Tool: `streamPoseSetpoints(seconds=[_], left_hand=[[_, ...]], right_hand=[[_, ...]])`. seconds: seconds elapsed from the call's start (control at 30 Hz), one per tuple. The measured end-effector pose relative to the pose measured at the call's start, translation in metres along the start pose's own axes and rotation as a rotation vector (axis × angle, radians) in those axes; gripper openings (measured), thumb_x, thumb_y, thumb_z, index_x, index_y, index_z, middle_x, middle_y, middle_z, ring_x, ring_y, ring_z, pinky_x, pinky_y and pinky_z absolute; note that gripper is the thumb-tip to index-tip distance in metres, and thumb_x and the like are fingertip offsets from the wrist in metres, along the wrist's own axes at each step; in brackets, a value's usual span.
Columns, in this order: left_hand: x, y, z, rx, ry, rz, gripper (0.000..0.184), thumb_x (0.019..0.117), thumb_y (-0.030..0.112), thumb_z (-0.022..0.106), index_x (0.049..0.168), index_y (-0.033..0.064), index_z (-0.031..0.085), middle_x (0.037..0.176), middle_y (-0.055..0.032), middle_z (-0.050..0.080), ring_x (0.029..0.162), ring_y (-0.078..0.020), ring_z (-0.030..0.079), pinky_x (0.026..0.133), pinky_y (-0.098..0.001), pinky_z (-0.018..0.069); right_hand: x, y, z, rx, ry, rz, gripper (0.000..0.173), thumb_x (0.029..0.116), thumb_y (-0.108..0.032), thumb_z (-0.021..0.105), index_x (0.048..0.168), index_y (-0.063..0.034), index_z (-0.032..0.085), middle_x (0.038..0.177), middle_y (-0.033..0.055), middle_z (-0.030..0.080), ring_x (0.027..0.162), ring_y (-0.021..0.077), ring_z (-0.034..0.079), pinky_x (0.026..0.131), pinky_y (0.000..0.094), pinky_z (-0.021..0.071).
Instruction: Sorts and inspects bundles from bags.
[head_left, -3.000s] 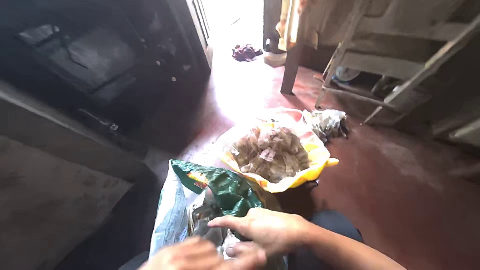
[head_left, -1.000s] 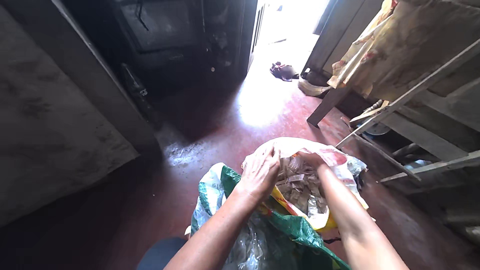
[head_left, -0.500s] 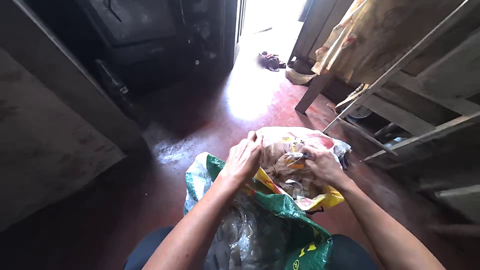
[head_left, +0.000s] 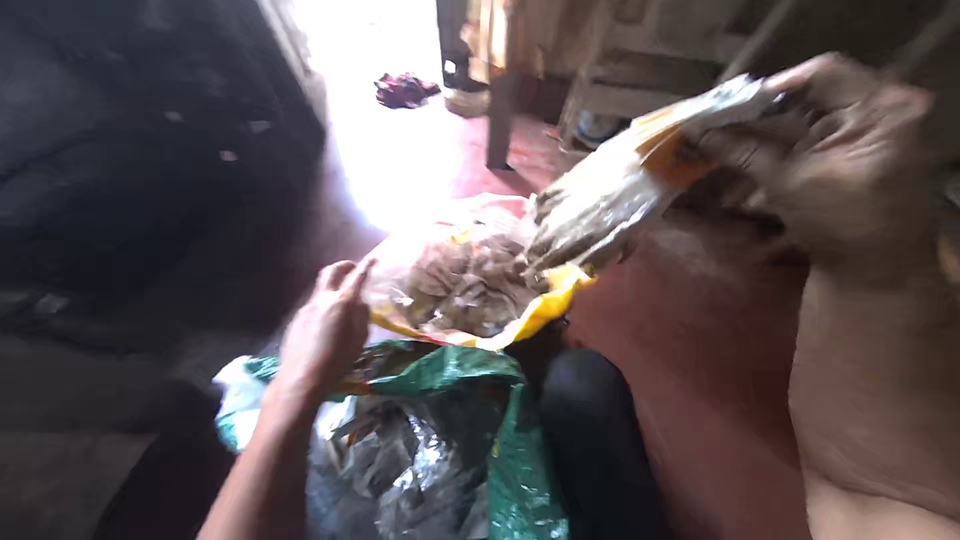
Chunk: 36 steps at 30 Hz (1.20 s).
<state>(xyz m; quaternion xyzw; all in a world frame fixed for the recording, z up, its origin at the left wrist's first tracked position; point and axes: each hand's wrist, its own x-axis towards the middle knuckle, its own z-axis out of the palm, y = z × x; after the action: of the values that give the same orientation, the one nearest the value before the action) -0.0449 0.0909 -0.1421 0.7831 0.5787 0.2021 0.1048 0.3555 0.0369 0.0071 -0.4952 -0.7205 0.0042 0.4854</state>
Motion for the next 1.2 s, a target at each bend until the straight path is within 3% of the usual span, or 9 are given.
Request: streamPoseSetpoints(seconds=[0.13,0.33,0.43,0.6,0.8,0.97,1.03,1.13,1.2], left_hand=[[-0.002,-0.013,0.006,0.051,0.028,0.155,0.042,0.1033,0.007,0.047,0.144,0.0034,0.056,0.143,-0.0307,0.052,0.123,-0.0550,0.056,0.092,-0.0737,0.0465],[-0.003,-0.018,0.009,0.091,0.021,0.185,0.038,0.1059,0.015,0.046,0.136,-0.0026,0.061,0.141,-0.0332,0.053,0.125,-0.0553,0.055,0.097,-0.0706,0.0449],[-0.002,-0.015,0.009,0.091,-0.015,0.165,0.045,0.1065,0.031,0.051,0.137,-0.0010,0.062,0.145,-0.0346,0.050,0.129,-0.0570,0.051,0.100,-0.0718,0.0420],[-0.006,-0.014,0.010,0.102,-0.033,0.115,0.048,0.1058,0.034,0.051,0.138,-0.0004,0.060,0.153,-0.0369,0.038,0.139,-0.0565,0.041,0.108,-0.0697,0.0370],[-0.006,-0.019,0.010,0.106,-0.050,0.103,0.053,0.1062,0.040,0.048,0.139,0.0008,0.060,0.155,-0.0358,0.036,0.139,-0.0567,0.041,0.106,-0.0702,0.0378],[-0.005,-0.012,0.011,0.105,-0.050,0.075,0.046,0.1056,0.034,0.052,0.137,0.0021,0.062,0.154,-0.0331,0.040,0.136,-0.0546,0.047,0.103,-0.0703,0.0419],[-0.005,-0.005,0.010,0.111,-0.065,0.007,0.041,0.1057,0.031,0.055,0.136,0.0052,0.064,0.154,-0.0304,0.042,0.129,-0.0535,0.054,0.096,-0.0704,0.0467],[-0.002,0.006,0.006,0.123,-0.107,-0.075,0.042,0.1064,0.032,0.054,0.139,0.0073,0.062,0.156,-0.0265,0.042,0.123,-0.0500,0.060,0.094,-0.0675,0.0497],[-0.001,0.008,0.006,0.115,-0.114,-0.085,0.045,0.1067,0.034,0.053,0.142,0.0075,0.059,0.158,-0.0238,0.040,0.122,-0.0469,0.061,0.094,-0.0647,0.0505]], right_hand=[[-0.068,0.019,-0.065,-0.328,0.111,0.142,0.033,0.0931,-0.019,0.073,0.115,0.0037,0.063,0.108,0.0078,0.067,0.095,-0.0020,0.061,0.086,0.0143,0.0508],[-0.192,0.078,-0.076,-0.470,-0.049,0.646,0.023,0.0927,-0.011,0.075,0.108,0.0039,0.067,0.106,0.0241,0.066,0.091,0.0368,0.065,0.079,0.0585,0.0510],[-0.237,0.128,-0.073,-0.503,-0.138,0.891,0.026,0.0924,-0.011,0.076,0.109,0.0063,0.068,0.107,0.0296,0.065,0.098,0.0475,0.064,0.085,0.0673,0.0481],[-0.290,0.181,-0.066,-0.555,-0.107,1.172,0.033,0.0945,-0.011,0.074,0.118,0.0099,0.064,0.120,0.0357,0.061,0.116,0.0527,0.058,0.099,0.0682,0.0430],[-0.364,0.178,-0.025,-0.543,0.125,1.193,0.041,0.1000,-0.015,0.061,0.129,0.0139,0.056,0.134,0.0373,0.055,0.126,0.0510,0.054,0.109,0.0611,0.0407],[-0.438,0.143,0.026,-0.377,-0.477,1.468,0.045,0.0896,-0.004,0.074,0.128,0.0135,0.058,0.138,0.0382,0.050,0.134,0.0511,0.047,0.113,0.0588,0.0388],[-0.436,0.148,0.036,-0.344,-0.601,1.465,0.043,0.0888,-0.004,0.076,0.127,0.0095,0.063,0.138,0.0352,0.054,0.135,0.0497,0.047,0.114,0.0582,0.0370],[-0.364,0.150,0.040,-0.289,-0.302,1.154,0.028,0.0965,0.000,0.062,0.122,0.0122,0.064,0.122,0.0363,0.063,0.115,0.0513,0.062,0.102,0.0648,0.0451],[-0.276,0.135,0.047,-0.198,-0.139,0.847,0.027,0.1006,-0.003,0.054,0.121,0.0128,0.062,0.115,0.0311,0.067,0.100,0.0398,0.069,0.091,0.0552,0.0554]])
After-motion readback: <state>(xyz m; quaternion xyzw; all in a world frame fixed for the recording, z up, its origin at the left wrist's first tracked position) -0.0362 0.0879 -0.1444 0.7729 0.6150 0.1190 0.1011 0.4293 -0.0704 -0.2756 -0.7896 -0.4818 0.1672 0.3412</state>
